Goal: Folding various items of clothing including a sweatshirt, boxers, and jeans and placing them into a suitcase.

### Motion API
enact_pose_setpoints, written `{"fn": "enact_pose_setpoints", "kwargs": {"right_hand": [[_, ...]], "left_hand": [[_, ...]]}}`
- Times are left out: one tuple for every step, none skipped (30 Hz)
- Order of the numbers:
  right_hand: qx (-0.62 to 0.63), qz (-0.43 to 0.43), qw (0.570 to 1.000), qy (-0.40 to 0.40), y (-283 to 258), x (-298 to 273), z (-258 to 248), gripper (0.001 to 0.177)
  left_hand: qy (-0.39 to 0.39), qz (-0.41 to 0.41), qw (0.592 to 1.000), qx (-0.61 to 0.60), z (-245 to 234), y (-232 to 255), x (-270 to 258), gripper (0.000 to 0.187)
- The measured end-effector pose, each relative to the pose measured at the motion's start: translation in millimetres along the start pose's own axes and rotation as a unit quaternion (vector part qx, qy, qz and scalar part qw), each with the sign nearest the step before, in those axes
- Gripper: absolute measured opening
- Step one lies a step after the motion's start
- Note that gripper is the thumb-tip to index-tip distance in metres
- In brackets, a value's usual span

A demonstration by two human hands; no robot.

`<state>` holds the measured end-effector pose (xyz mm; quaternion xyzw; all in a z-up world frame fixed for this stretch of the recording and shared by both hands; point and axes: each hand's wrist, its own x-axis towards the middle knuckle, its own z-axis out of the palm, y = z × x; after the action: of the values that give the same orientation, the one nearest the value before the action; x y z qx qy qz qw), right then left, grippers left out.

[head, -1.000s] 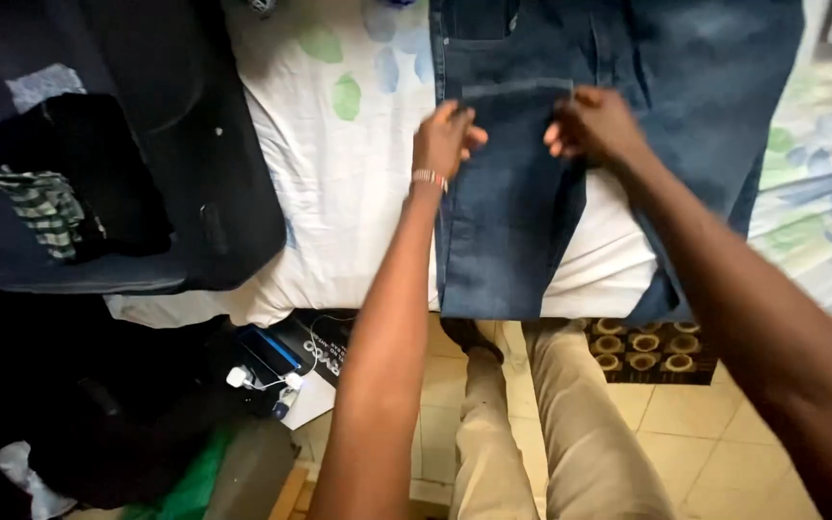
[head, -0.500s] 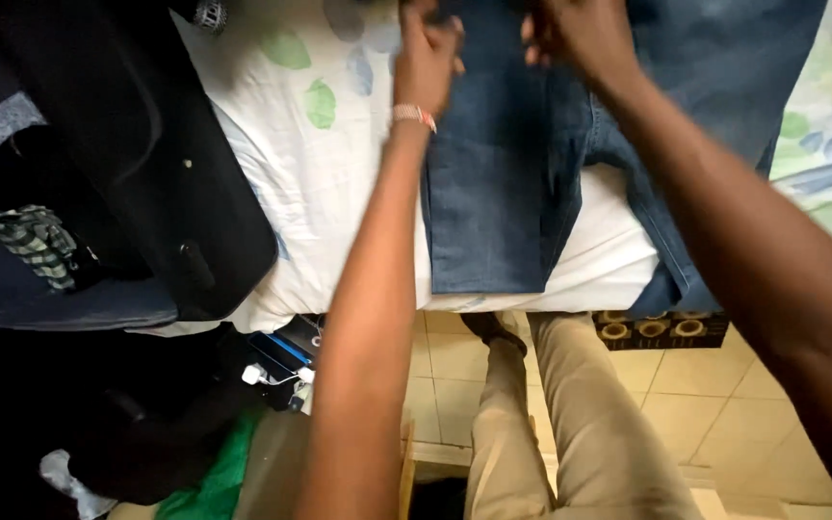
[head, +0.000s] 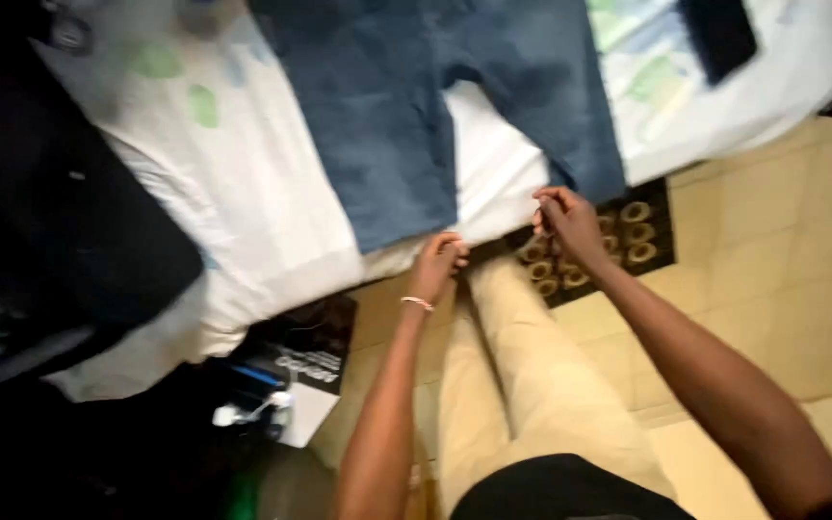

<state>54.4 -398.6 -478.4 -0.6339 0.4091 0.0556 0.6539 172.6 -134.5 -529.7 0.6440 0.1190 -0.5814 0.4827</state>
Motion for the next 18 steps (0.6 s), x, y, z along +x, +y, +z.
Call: {"fn": "enact_pose_setpoints", "kwargs": {"right_hand": [[-0.007, 0.003, 1.000, 0.006, 12.9, -17.6, -11.7, 0.026], [0.011, 0.040, 0.998, 0.039, 26.2, -34.9, -23.2, 0.026], [0.042, 0.078, 0.993, 0.072, 41.9, -52.5, -20.6, 0.026], [0.047, 0.081, 0.992, 0.079, 67.6, -61.9, -34.4, 0.026], [0.106, 0.089, 0.985, 0.103, 91.3, -59.3, -43.8, 0.023], [0.164, 0.096, 0.974, 0.127, 113.8, -54.8, -52.9, 0.021], [0.171, 0.092, 0.973, 0.127, 120.0, -52.7, -59.0, 0.021], [0.133, 0.115, 0.971, 0.161, 125.9, -49.2, -65.5, 0.021], [0.095, 0.140, 0.966, 0.195, 132.1, -47.7, -74.6, 0.023], [0.101, 0.139, 0.965, 0.197, 134.9, -42.0, -79.8, 0.023], [0.090, 0.113, 0.969, 0.201, 137.1, -34.1, -86.3, 0.031], [0.079, 0.087, 0.972, 0.204, 138.8, -24.8, -92.9, 0.041], [0.082, 0.084, 0.972, 0.201, 132.1, -19.0, -94.6, 0.041], [0.046, 0.098, 0.971, 0.214, 125.1, -12.1, -96.7, 0.042], [0.009, 0.112, 0.968, 0.224, 117.9, -3.6, -98.8, 0.044], [0.012, 0.109, 0.970, 0.218, 115.9, -2.9, -99.1, 0.044], [-0.011, 0.156, 0.966, 0.204, 113.9, -3.4, -101.0, 0.038], [-0.034, 0.202, 0.961, 0.188, 111.9, -3.8, -103.9, 0.033]], "left_hand": [[-0.008, -0.001, 1.000, -0.004, 3.2, -4.2, -8.8, 0.025], [-0.021, 0.029, 0.999, 0.017, 6.0, -8.8, -16.7, 0.025], [-0.031, 0.057, 0.997, 0.049, -5.5, -10.9, -27.5, 0.026], [-0.036, 0.054, 0.996, 0.056, -2.5, -15.5, -39.7, 0.026], [-0.011, 0.075, 0.994, 0.073, -5.1, -12.7, -46.0, 0.025], [0.014, 0.096, 0.991, 0.089, -7.5, -7.8, -51.2, 0.025], [0.015, 0.099, 0.990, 0.095, -5.9, -19.4, -51.7, 0.025], [0.010, 0.093, 0.994, 0.061, -4.4, -30.1, -51.0, 0.025], [0.002, 0.086, 0.996, 0.026, -0.5, -41.2, -50.1, 0.025], [0.001, 0.087, 0.996, 0.032, 11.4, -43.5, -54.1, 0.025], [0.003, 0.096, 0.994, 0.051, 24.1, -45.3, -56.7, 0.027], [0.004, 0.104, 0.992, 0.069, 36.6, -46.4, -58.2, 0.028], [0.008, 0.107, 0.992, 0.071, 55.0, -46.9, -57.1, 0.028], [0.019, 0.140, 0.975, 0.174, 73.5, -46.7, -54.6, 0.032], [0.033, 0.170, 0.946, 0.273, 92.4, -46.9, -52.1, 0.037], [0.040, 0.170, 0.946, 0.274, 112.4, -32.1, -50.8, 0.037], [0.052, 0.172, 0.946, 0.271, 134.4, -17.9, -50.3, 0.040], [0.063, 0.173, 0.946, 0.267, 157.1, -3.5, -49.1, 0.044]]}}
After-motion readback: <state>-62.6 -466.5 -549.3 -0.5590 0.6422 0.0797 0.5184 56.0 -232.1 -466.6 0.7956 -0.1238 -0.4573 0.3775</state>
